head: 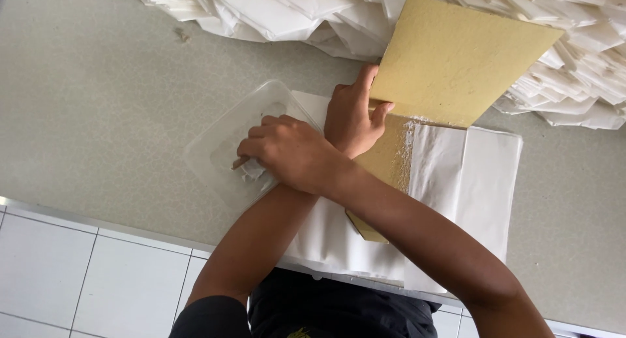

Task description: Applying glue to a cardboard template and wrapping it with white paper

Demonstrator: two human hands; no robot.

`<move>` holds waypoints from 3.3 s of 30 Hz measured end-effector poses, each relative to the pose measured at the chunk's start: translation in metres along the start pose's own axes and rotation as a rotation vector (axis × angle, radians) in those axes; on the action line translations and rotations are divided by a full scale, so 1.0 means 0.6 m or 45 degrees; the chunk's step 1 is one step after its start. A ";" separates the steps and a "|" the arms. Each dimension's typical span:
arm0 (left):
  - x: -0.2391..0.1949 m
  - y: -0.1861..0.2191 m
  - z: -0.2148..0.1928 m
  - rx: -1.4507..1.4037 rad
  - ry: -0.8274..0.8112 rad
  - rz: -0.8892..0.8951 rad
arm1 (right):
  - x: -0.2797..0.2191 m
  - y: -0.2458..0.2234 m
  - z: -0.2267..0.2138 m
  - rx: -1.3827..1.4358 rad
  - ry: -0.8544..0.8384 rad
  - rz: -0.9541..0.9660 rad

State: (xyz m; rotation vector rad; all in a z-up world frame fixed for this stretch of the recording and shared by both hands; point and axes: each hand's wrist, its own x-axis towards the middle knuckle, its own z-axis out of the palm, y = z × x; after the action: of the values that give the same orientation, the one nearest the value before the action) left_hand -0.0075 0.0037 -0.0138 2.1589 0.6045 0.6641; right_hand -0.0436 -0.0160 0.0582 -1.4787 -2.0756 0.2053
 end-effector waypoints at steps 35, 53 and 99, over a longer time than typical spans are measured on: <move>0.001 0.008 -0.002 -0.101 -0.013 -0.076 | -0.326 -0.010 -0.176 0.637 1.084 0.978; 0.000 0.000 -0.003 -0.036 0.022 0.008 | -0.413 -0.118 -0.150 0.193 0.392 1.130; 0.000 0.026 -0.019 -0.160 0.067 0.120 | -0.444 -0.201 -0.133 0.228 0.077 0.775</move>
State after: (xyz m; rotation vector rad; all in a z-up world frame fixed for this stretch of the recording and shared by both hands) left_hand -0.0113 0.0007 0.0049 2.0679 0.4781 0.7907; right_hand -0.0410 -0.3185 0.0800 -1.9304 -1.4626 0.5546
